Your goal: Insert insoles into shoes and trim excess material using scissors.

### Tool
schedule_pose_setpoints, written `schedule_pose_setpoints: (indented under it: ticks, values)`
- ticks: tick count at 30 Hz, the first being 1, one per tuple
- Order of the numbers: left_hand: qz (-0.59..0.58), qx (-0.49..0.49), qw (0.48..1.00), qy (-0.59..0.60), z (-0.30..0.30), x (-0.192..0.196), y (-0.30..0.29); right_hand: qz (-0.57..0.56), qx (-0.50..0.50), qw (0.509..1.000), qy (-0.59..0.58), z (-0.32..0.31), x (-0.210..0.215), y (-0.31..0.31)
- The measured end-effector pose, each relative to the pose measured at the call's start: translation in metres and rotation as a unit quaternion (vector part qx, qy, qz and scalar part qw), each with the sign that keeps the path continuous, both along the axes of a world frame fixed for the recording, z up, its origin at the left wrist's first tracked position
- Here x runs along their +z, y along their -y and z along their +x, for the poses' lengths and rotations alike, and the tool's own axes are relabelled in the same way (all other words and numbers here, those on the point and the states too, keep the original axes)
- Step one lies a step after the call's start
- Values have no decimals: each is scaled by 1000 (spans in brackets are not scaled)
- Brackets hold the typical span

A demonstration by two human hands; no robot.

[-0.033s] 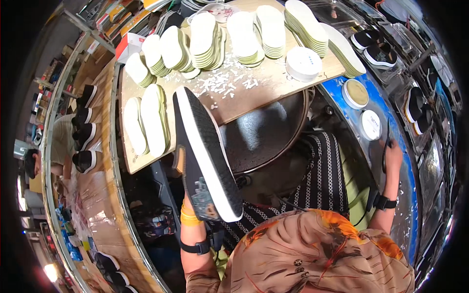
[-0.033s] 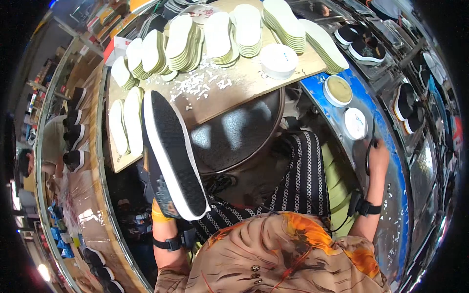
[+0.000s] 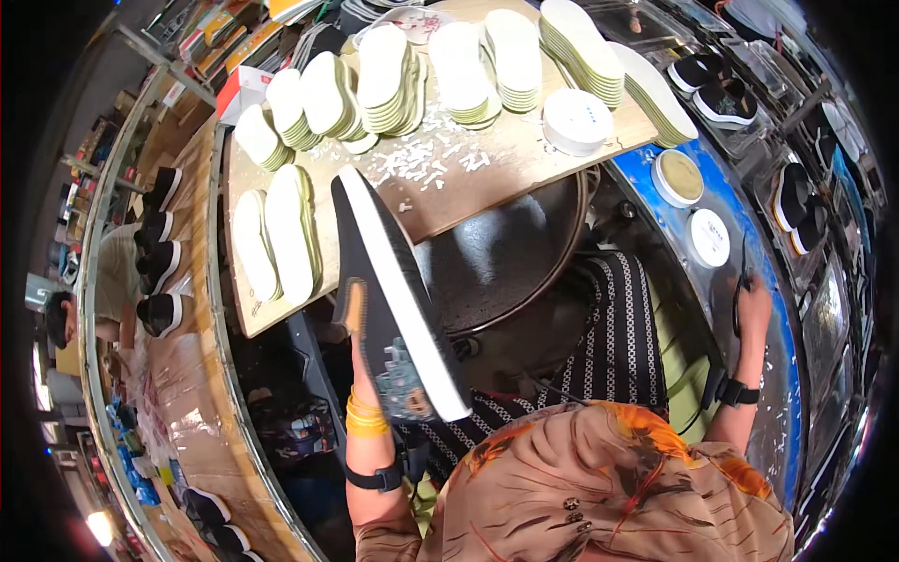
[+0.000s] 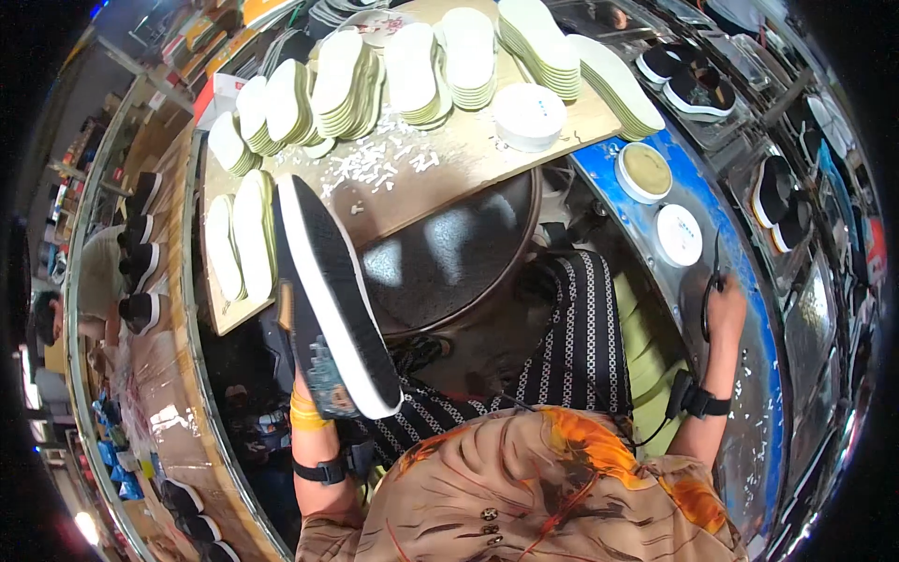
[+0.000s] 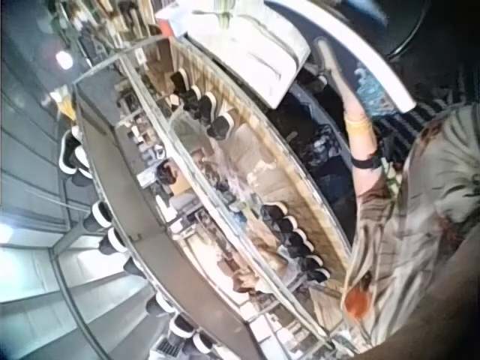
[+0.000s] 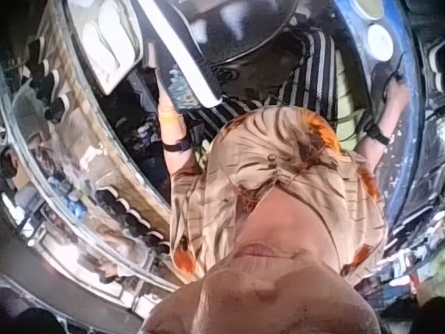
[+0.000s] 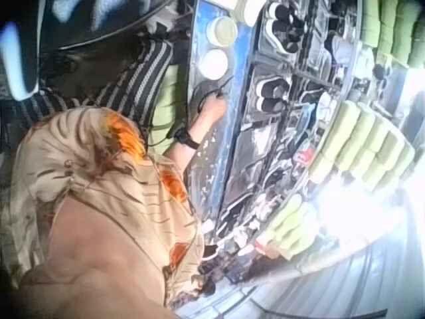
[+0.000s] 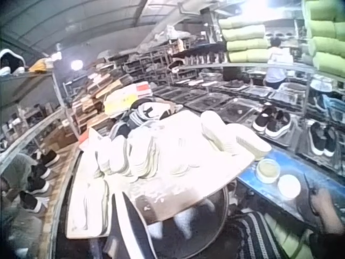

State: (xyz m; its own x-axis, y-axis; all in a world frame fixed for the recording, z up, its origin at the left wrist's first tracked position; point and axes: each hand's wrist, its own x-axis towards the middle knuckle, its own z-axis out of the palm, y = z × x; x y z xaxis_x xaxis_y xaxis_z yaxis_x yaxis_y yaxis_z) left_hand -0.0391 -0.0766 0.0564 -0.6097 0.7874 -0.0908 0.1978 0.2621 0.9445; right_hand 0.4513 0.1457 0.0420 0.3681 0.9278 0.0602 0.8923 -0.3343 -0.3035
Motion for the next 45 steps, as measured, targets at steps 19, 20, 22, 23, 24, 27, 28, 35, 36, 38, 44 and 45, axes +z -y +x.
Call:
schedule_pose_setpoints:
  ticks: [19, 20, 22, 23, 24, 27, 28, 35, 36, 38, 44, 45]
  values:
    - [-127, -118, 963, -207, -12, 7, -46, -128, 509, 845, -100, -191, 80, -29]
    - [-96, -116, 981, -123, -20, 10, -38, -119, 575, 801, -115, -209, 81, -30]
    - [46, -130, 982, 128, -30, 19, -13, -153, 574, 792, -141, -246, 81, -42]
    - [60, -134, 977, 157, -32, 22, -1, -155, 601, 759, -197, -264, 80, -50]
    - [88, -129, 968, 195, -34, 25, 9, -69, 605, 778, -156, -281, 77, -59]
    - [144, -101, 948, 264, -31, 28, 30, 70, 566, 820, -38, -330, 74, -105]
    - [154, -92, 945, 275, -30, 27, 34, 100, 573, 814, -1, -343, 74, -123]
    - [160, -28, 951, 264, -32, 23, 47, 7, 618, 782, 87, -382, 55, -189]
    - [152, -21, 955, 253, -31, 26, 48, -4, 614, 784, 89, -382, 53, -191]
    - [120, -16, 969, 214, -27, 31, 44, 72, 630, 769, 82, -381, 51, -193]
    - [-123, -85, 970, -190, 0, 36, -26, 135, 652, 743, 74, -384, 56, -202]
    - [-156, -110, 951, -242, 8, 32, -43, 128, 653, 745, 48, -387, 56, -202]
